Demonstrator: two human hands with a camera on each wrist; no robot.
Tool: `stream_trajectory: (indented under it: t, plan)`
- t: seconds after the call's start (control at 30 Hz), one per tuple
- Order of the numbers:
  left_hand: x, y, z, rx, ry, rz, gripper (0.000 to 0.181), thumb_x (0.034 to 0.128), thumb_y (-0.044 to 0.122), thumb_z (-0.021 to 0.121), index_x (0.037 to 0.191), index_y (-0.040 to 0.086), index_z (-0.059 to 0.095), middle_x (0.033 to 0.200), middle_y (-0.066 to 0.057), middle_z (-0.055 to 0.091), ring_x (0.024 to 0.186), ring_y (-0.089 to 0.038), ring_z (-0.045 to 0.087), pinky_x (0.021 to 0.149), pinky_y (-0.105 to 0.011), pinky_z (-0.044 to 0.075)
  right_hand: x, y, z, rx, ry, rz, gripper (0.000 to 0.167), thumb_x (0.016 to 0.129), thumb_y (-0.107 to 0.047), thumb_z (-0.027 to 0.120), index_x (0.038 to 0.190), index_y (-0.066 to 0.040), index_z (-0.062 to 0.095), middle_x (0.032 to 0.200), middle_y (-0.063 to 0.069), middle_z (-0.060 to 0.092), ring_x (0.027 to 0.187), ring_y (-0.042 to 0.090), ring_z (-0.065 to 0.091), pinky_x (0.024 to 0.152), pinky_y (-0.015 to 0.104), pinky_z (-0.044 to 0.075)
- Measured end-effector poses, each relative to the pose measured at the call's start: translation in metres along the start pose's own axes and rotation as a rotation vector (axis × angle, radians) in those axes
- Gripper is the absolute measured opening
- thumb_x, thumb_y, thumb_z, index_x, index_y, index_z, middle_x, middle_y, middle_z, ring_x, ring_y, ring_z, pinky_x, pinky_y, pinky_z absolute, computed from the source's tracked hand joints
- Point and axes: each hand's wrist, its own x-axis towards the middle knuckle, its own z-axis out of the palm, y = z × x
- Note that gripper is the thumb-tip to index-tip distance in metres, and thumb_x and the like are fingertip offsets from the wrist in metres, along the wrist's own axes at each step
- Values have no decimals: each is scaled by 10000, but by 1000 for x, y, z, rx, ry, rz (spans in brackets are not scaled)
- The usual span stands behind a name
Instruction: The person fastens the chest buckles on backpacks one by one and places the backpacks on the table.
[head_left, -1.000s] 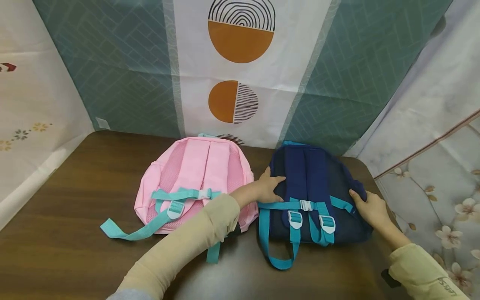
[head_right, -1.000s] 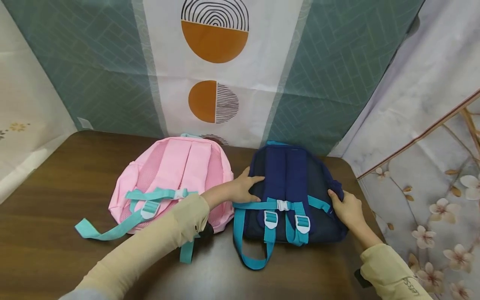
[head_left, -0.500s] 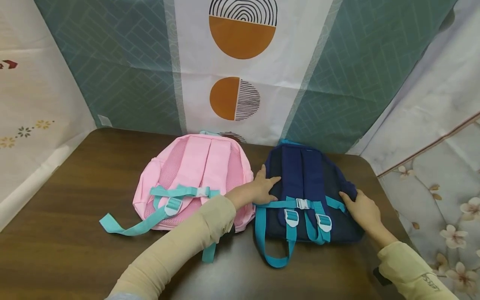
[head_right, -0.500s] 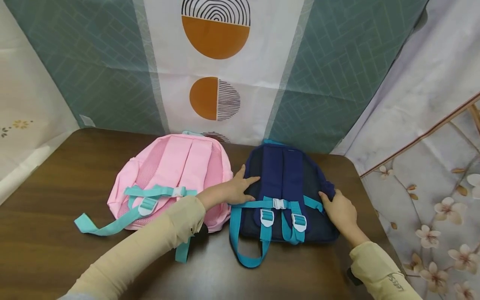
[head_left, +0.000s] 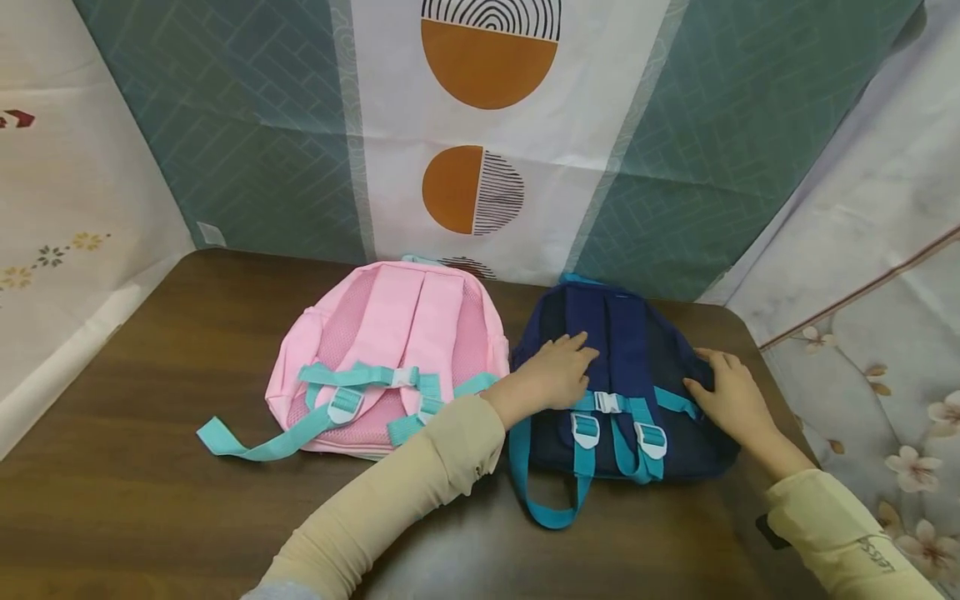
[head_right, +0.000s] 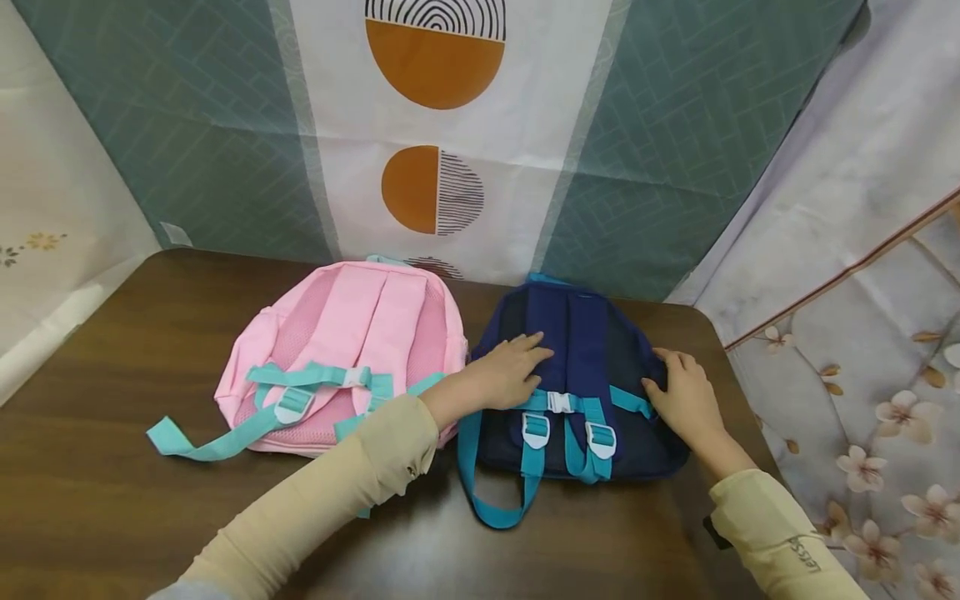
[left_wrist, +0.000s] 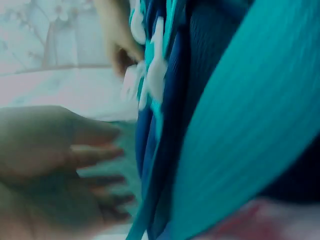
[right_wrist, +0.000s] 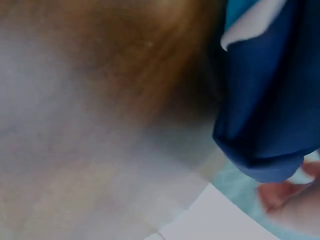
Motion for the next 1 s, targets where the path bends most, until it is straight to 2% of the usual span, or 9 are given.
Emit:
stream_trajectory:
  t: [0.07,0.13,0.2,0.3,0.4,0.5,0.77,0.87,1.0]
  plan:
    - [0,5,4,-55,-15,79,505,985,239,447,1461,130,315,1551,-49,180,1425,-226,151,1150,-385,124,1,-5,-4,43,65,-104,401,846,-54,634,1220,45,530,1202,303,503,1096,480,459,874,615,366]
    - [2,8,10,-105,-29,103,542,977,288,471,1465,127,301,1546,-25,199,1425,-196,151,1152,-393,107,2,-13,-6,87,97,-193,355,833,-37,661,1180,-13,589,1154,210,585,1049,383,530,876,478,434]
    - [4,9,16,-131,-34,80,596,950,354,516,1465,140,303,1534,-1,238,1422,-168,161,1151,-409,102,3,-22,-6,134,80,-261,370,828,-65,691,1187,-62,603,1141,136,619,1012,302,571,857,316,471]
    - [7,8,23,-122,-39,29,661,893,438,585,1451,179,342,1517,28,280,1418,-137,166,1151,-429,88,3,-36,1,199,-28,-317,459,833,-149,711,1263,-97,559,1180,86,606,994,232,583,812,158,447]
    - [9,5,30,-102,-46,32,664,848,472,634,1417,217,407,1516,41,279,1423,-130,139,1151,-437,61,-2,-43,10,242,-142,-331,548,826,-218,722,1319,-110,510,1253,84,553,1038,239,571,842,213,465]
    - [10,4,36,-113,-28,51,584,851,453,637,1370,240,476,1511,50,288,1424,-128,134,1153,-424,52,-8,-45,15,249,-193,-325,577,792,-249,752,1309,-132,523,1264,56,554,1085,234,553,864,317,476]
    - [12,1,52,-141,121,66,375,903,358,592,1253,222,598,1454,56,392,1399,-116,224,1148,-407,122,-13,-45,25,203,-146,-361,369,759,-215,776,1114,-170,691,1098,-6,649,1030,153,577,792,313,519]
    - [12,-2,54,-156,145,67,379,906,379,587,1247,214,604,1445,58,404,1395,-111,234,1147,-402,130,-12,-47,27,218,-144,-350,351,740,-207,789,1079,-159,709,1073,-4,649,1004,157,587,765,285,522]
    - [11,-4,53,-165,136,75,406,916,397,566,1269,197,587,1449,29,401,1394,-138,241,1147,-417,126,-10,-50,29,238,-147,-339,317,736,-201,794,1040,-157,720,1043,-11,656,985,166,595,761,267,515]
